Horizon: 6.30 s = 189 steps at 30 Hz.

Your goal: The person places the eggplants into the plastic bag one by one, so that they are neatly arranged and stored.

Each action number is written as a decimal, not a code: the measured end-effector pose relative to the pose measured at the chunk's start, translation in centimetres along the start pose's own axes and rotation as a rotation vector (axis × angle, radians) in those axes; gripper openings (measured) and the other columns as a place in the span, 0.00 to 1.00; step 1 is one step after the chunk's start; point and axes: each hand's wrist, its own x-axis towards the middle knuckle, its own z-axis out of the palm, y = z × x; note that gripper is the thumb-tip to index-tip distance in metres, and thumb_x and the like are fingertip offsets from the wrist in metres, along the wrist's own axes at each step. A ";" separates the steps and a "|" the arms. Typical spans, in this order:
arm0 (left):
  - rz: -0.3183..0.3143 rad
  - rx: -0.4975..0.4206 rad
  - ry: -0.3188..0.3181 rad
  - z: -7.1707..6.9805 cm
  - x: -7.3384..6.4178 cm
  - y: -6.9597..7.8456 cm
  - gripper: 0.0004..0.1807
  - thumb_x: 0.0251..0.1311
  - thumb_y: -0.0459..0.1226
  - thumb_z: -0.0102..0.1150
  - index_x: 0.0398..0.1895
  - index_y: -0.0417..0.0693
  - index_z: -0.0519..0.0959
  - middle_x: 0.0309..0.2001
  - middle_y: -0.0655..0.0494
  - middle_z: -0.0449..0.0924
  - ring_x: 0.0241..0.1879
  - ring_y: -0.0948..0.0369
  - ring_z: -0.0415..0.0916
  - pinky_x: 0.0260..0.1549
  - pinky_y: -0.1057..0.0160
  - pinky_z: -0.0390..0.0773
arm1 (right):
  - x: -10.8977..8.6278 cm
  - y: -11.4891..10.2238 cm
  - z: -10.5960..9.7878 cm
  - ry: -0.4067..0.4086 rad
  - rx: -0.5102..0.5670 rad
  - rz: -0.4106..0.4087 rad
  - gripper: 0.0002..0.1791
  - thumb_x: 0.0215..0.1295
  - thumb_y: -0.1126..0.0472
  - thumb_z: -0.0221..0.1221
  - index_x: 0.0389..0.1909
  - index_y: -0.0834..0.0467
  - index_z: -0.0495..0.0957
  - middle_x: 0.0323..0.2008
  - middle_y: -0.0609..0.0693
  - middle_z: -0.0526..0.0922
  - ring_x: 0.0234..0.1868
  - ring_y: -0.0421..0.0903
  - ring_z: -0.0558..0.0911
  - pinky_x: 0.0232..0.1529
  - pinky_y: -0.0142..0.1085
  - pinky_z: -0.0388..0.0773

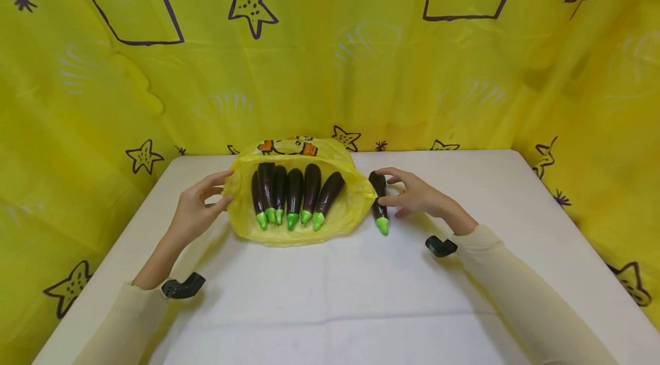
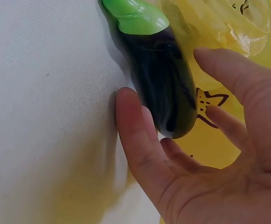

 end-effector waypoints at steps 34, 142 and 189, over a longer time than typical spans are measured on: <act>-0.004 -0.020 -0.004 0.1 -0.1 -0.2 0.29 0.62 0.23 0.66 0.67 0.41 0.77 0.63 0.42 0.79 0.52 0.44 0.83 0.38 0.55 0.89 | -0.1 0.2 0.6 -0.006 0.105 0.032 0.45 0.67 0.72 0.63 0.81 0.60 0.52 0.73 0.78 0.53 0.46 0.57 0.85 0.41 0.50 0.89; 0.014 -0.061 0.019 0.3 0.4 0.2 0.28 0.61 0.22 0.66 0.66 0.44 0.78 0.62 0.43 0.80 0.52 0.43 0.83 0.34 0.67 0.87 | 7.6 -9.4 12.9 0.015 0.232 -0.184 0.44 0.67 0.68 0.66 0.80 0.48 0.59 0.74 0.65 0.58 0.36 0.64 0.87 0.44 0.52 0.87; -0.003 -0.076 -0.003 0.1 0.3 0.3 0.29 0.62 0.22 0.66 0.67 0.42 0.77 0.62 0.42 0.79 0.51 0.42 0.83 0.35 0.69 0.87 | 11.5 -10.5 13.9 0.067 0.159 -0.110 0.43 0.67 0.68 0.66 0.80 0.50 0.59 0.77 0.67 0.52 0.33 0.60 0.89 0.41 0.45 0.89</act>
